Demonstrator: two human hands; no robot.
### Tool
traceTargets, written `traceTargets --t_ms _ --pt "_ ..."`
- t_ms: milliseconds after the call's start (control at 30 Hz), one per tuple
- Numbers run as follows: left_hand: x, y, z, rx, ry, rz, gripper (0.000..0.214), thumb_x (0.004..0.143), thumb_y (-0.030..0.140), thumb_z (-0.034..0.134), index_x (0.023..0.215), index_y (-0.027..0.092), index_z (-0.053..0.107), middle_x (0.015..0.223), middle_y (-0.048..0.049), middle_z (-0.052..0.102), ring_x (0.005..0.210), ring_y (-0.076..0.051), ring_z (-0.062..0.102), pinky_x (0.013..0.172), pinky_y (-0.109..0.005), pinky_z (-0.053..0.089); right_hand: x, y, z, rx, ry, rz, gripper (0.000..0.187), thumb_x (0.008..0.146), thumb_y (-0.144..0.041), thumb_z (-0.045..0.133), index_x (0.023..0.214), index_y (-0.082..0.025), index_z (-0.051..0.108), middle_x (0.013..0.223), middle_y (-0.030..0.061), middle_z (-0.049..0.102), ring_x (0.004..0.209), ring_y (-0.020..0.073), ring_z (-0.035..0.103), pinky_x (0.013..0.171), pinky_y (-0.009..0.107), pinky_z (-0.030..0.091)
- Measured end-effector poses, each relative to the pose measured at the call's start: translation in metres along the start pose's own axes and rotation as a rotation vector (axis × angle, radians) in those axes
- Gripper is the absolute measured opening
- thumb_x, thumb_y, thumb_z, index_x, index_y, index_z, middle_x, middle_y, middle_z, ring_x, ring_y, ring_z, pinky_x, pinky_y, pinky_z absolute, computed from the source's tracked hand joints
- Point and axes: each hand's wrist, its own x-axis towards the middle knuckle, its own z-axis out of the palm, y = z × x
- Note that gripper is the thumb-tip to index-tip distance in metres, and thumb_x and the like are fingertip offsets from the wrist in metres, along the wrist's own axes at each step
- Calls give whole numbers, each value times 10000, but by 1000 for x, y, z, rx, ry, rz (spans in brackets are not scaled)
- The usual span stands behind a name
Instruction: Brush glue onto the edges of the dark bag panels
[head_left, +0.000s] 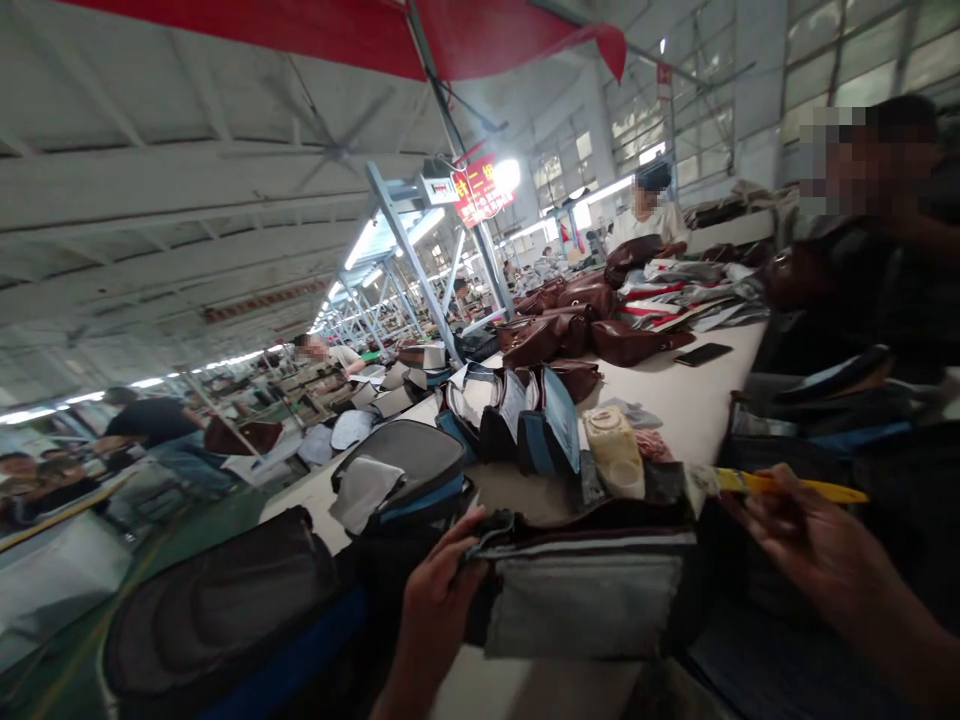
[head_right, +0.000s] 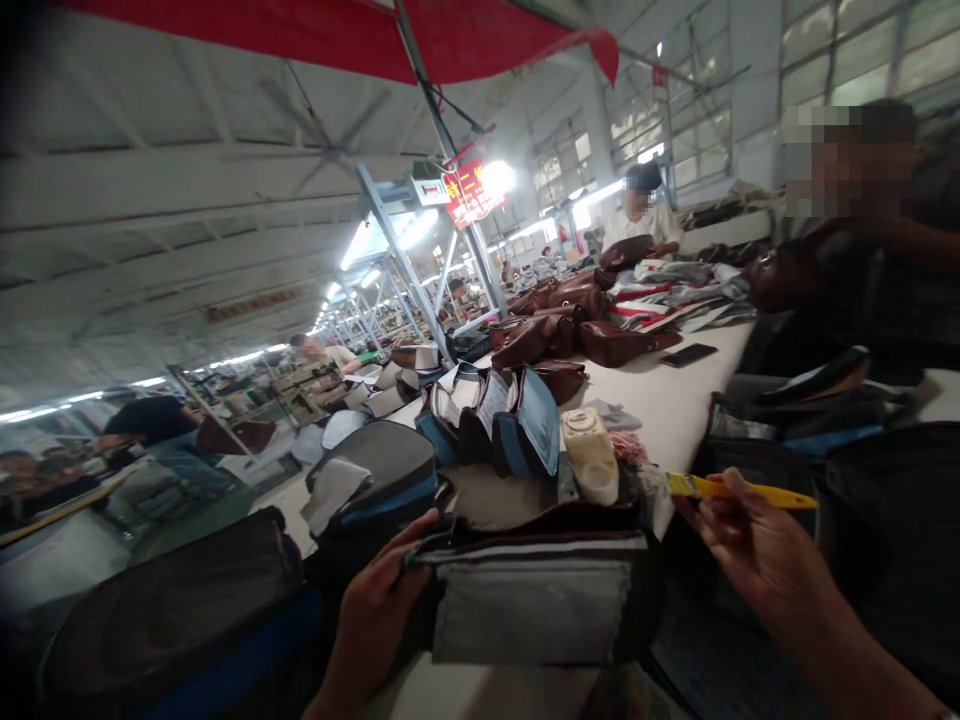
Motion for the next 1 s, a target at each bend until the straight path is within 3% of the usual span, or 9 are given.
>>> traceTargets --t_ms 100,233,300,400,533,633,700,833,1000 --pt "54 -4 11 75 -122 41 155 856 272 607 957 253 723 1378 -37 599 1283 -238 537 1113 -411 436 12 11 0 69 -24 160 226 857 -240 644 662 -199 537 484 -85 379 396 64 351 741 486 665" --pt "98 -28 38 161 88 -60 412 829 309 626 1222 182 626 1475 -154 461 1398 -362 358 1190 -601 216 7 33 17 181 -117 287 202 880 -249 650 715 -192 550 492 -100 405 424 60 381 866 586 606" --pt "95 -41 59 143 157 -140 584 848 386 598 1353 110 498 1436 -226 461 1380 -373 385 1168 -609 256 -2 45 27 231 -144 326 192 886 -257 648 729 -190 560 497 -96 439 438 63 406 909 601 579" --pt "60 -48 90 58 130 -212 582 895 483 502 1334 101 508 1398 -212 517 1352 -319 450 1159 -538 331 -18 60 39 310 -186 395 234 897 -271 636 697 -192 543 482 -93 457 438 67 412 956 623 539" --pt "-18 -31 127 -181 158 -208 611 966 534 212 1458 198 350 1550 -144 365 1430 -263 357 1149 -493 370 -39 75 47 420 -178 469 239 910 -286 622 706 -195 537 489 -100 468 446 61 426 986 648 500" --pt "-61 -15 155 -140 227 -68 828 842 712 406 1485 203 290 1574 -166 296 1437 -341 318 1149 -556 342 -56 85 48 393 -168 465 249 889 -327 657 715 -202 531 501 -106 466 439 61 419 974 607 523" --pt "-72 -13 169 56 312 -96 849 796 651 568 1456 166 341 1516 -200 363 1408 -364 344 1141 -591 324 -66 90 47 319 -176 438 244 874 -375 675 755 -207 545 527 -104 481 435 60 413 932 570 553" --pt "-65 -24 163 32 271 -269 464 851 520 574 1151 174 646 1190 -137 569 1128 -281 578 977 -454 501 -60 85 40 -93 -225 217 316 865 -505 639 788 -209 560 547 -88 476 433 68 391 747 451 593" --pt "-53 -18 113 -78 208 -227 328 815 520 622 926 227 718 932 -30 586 848 -188 603 826 -306 513 17 53 36 -646 -255 -285 334 782 -539 694 873 -220 650 676 -27 595 547 123 476 543 276 448"
